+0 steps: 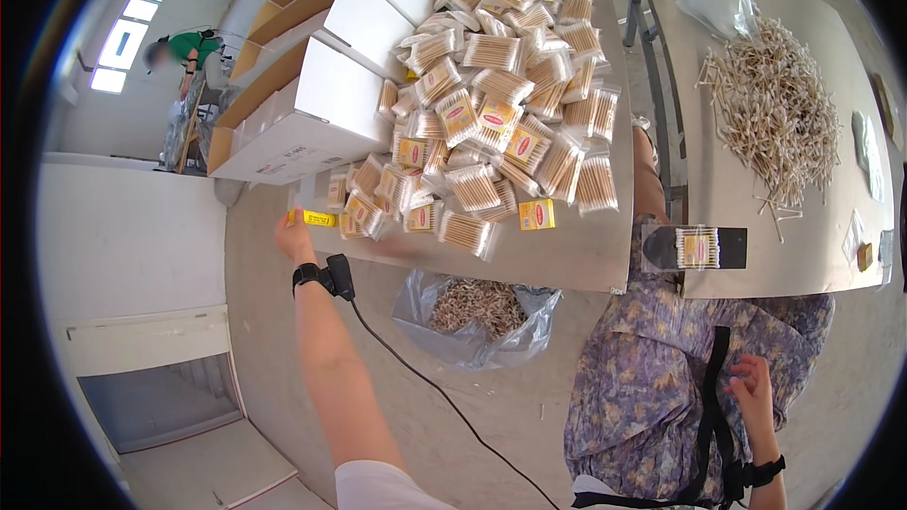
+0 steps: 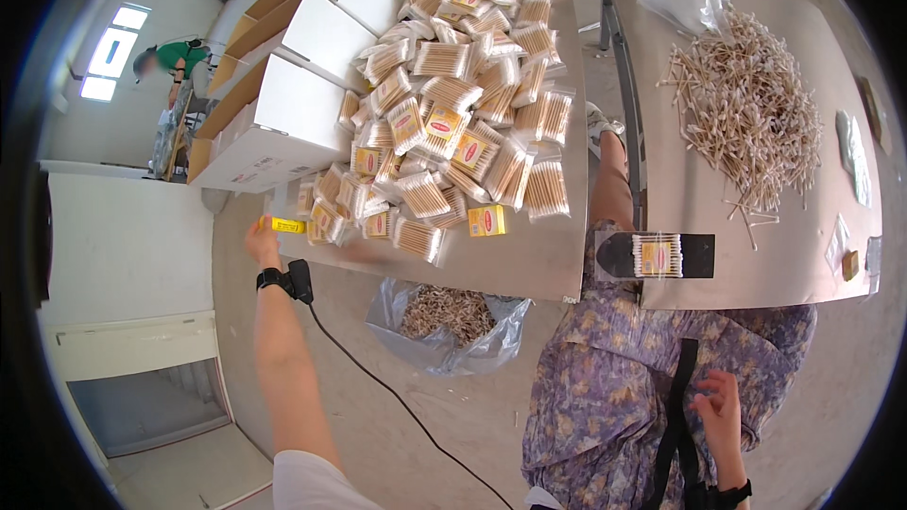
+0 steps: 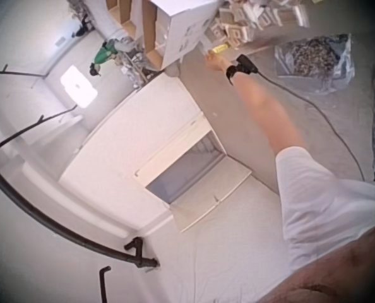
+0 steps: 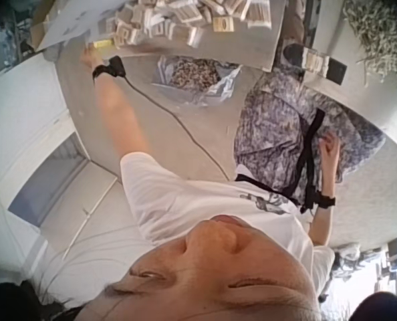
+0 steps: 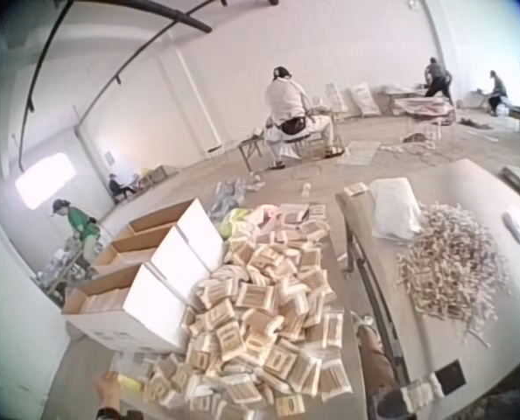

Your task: The recorder sorts cotton swabs into boxes and applies glue to labels for packaging.

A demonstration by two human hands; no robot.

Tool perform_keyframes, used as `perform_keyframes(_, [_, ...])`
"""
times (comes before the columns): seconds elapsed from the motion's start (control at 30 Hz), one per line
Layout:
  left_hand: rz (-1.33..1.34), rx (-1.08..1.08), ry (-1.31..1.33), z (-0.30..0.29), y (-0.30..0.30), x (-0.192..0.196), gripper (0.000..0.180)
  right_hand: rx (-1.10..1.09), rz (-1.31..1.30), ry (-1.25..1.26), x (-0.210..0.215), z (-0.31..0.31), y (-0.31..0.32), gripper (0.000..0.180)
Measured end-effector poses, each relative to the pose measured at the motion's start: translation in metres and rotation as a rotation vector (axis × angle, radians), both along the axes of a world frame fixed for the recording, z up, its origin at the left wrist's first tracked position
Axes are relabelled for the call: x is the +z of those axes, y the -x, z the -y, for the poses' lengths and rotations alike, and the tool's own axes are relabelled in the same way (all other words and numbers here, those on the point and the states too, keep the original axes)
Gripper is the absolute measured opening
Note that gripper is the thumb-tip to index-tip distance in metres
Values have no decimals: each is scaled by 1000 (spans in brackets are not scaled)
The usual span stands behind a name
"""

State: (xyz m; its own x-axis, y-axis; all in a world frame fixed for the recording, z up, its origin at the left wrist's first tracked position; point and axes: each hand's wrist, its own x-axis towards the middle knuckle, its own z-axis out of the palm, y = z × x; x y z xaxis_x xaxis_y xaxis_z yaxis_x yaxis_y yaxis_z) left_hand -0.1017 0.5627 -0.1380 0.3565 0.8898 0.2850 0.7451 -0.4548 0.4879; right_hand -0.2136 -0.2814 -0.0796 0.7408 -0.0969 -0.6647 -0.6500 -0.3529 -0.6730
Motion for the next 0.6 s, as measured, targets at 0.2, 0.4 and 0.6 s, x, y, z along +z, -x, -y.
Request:
perform_keyframes(0.2, [-28,-16,366,18,-10,4,50,0,51,7,-3,3,6,41])
perform_keyframes(0.4, [-38,-33,509,11,2,23,53,-6,100,-28,-4,10,2,40])
perform_keyframes(0.6, [-44,-50,516,25,12,27,61,-25,100,-44,3,16,-1,40])
